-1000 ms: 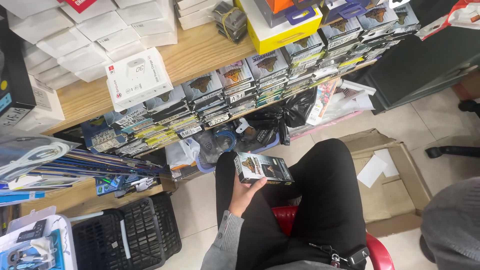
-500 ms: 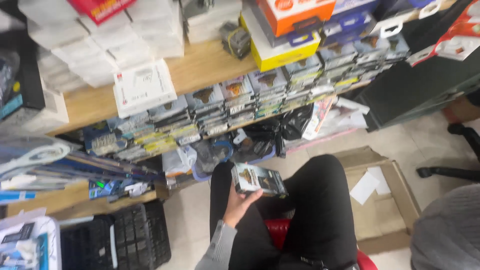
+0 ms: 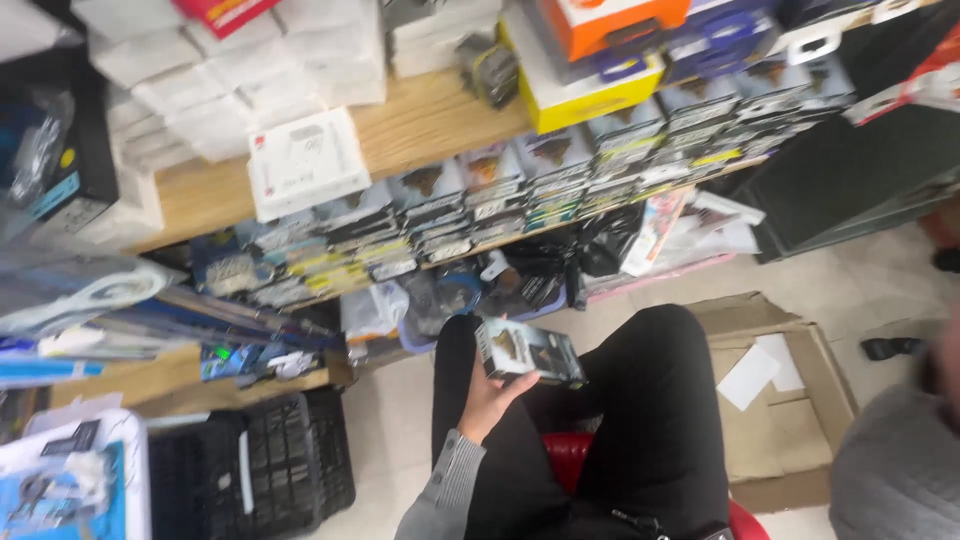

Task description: The person sits on a red stool in a cluttered electronics shop and handles small product boxes and white paper sheets. They pick up a small box from a shelf, open it to reveal white sheets, and then handle a black box with gold lettering, placing it on their lap.

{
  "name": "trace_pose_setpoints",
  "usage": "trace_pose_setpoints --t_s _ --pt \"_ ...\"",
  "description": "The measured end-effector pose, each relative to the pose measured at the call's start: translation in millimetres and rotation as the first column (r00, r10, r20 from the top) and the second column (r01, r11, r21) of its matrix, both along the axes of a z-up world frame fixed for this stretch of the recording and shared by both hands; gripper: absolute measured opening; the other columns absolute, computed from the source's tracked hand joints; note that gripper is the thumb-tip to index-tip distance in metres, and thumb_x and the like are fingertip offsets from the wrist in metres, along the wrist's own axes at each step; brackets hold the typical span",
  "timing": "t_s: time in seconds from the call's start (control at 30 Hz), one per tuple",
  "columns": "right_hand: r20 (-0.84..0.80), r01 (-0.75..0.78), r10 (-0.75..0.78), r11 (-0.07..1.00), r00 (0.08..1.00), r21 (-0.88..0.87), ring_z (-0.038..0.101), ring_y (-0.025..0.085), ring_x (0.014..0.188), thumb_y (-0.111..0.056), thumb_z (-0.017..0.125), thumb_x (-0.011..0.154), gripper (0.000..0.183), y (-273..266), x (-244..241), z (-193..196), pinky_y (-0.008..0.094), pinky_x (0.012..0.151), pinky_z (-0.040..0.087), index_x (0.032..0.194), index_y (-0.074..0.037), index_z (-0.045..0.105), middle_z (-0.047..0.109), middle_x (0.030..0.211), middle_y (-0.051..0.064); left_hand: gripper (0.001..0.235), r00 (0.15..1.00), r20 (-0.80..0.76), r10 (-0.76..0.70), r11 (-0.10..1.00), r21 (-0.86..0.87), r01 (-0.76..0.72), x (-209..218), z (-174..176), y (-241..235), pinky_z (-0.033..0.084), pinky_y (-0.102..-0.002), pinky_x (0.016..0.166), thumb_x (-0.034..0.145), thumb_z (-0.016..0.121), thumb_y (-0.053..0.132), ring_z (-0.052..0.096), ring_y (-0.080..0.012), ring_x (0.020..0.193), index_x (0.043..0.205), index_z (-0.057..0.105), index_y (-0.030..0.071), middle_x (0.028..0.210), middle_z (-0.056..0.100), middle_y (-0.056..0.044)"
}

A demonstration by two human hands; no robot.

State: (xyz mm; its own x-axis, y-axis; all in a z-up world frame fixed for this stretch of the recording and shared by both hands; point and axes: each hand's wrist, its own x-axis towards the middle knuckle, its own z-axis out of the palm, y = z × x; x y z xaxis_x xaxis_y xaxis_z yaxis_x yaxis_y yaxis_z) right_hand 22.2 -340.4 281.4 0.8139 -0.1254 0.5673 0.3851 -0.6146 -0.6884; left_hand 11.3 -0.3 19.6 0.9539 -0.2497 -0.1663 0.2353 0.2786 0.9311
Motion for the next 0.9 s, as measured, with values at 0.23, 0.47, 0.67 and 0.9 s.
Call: trace_pose_setpoints --t_s 0.23,0.47,0.67,0.9 --pt "-0.268 -0.276 0.309 0.949 0.912 0.154 0.066 0.025 0.109 -0.024 0.037 0.114 0.039 111.1 16.1 -92.8 0.038 0.104 0.046 0.107 0.001 0.066 0.071 0.111 0.014 0.097 0.975 0.207 0.087 0.960 0.245 -0.137 10.9 10.6 -6.2 0.047 -0.035 0.110 0.060 0.093 0.027 0.056 -0.0223 0.128 0.140 0.042 0.008 0.138 0.057 -0.010" --pt "-0.351 -0.184 0.429 0.811 0.832 0.556 0.068 0.024 0.088 -0.011 0.055 0.105 0.024 119.9 -12.1 -262.6 0.042 0.083 0.057 0.116 0.004 0.070 0.072 0.101 0.019 0.108 0.764 0.645 0.014 0.747 0.501 -0.437 15.3 0.8 -19.4 0.049 -0.045 0.104 0.047 0.095 0.030 0.060 -0.0274 0.119 0.146 0.055 0.017 0.127 0.056 -0.007" --pt "-0.193 -0.278 0.403 0.839 0.894 0.467 0.067 0.025 0.096 -0.007 0.059 0.102 0.016 119.5 -1.8 -260.6 0.038 0.081 0.056 0.110 0.005 0.067 0.067 0.100 0.016 0.103 0.650 0.757 -0.066 0.536 0.576 -0.617 18.7 -10.7 -29.6 0.045 -0.042 0.105 0.050 0.093 0.038 0.058 -0.0256 0.116 0.146 0.056 0.030 0.127 0.053 -0.005" --pt "-0.171 -0.302 0.382 0.881 0.908 0.364 0.069 0.027 0.088 -0.009 0.078 0.087 0.030 125.4 -6.8 -247.8 0.039 0.076 0.057 0.113 0.003 0.068 0.069 0.100 0.017 0.104 0.665 0.734 -0.138 0.479 0.637 -0.604 16.0 -17.3 -28.2 0.037 -0.050 0.105 0.055 0.095 0.039 0.050 -0.0295 0.123 0.149 0.051 0.032 0.136 0.049 -0.007"
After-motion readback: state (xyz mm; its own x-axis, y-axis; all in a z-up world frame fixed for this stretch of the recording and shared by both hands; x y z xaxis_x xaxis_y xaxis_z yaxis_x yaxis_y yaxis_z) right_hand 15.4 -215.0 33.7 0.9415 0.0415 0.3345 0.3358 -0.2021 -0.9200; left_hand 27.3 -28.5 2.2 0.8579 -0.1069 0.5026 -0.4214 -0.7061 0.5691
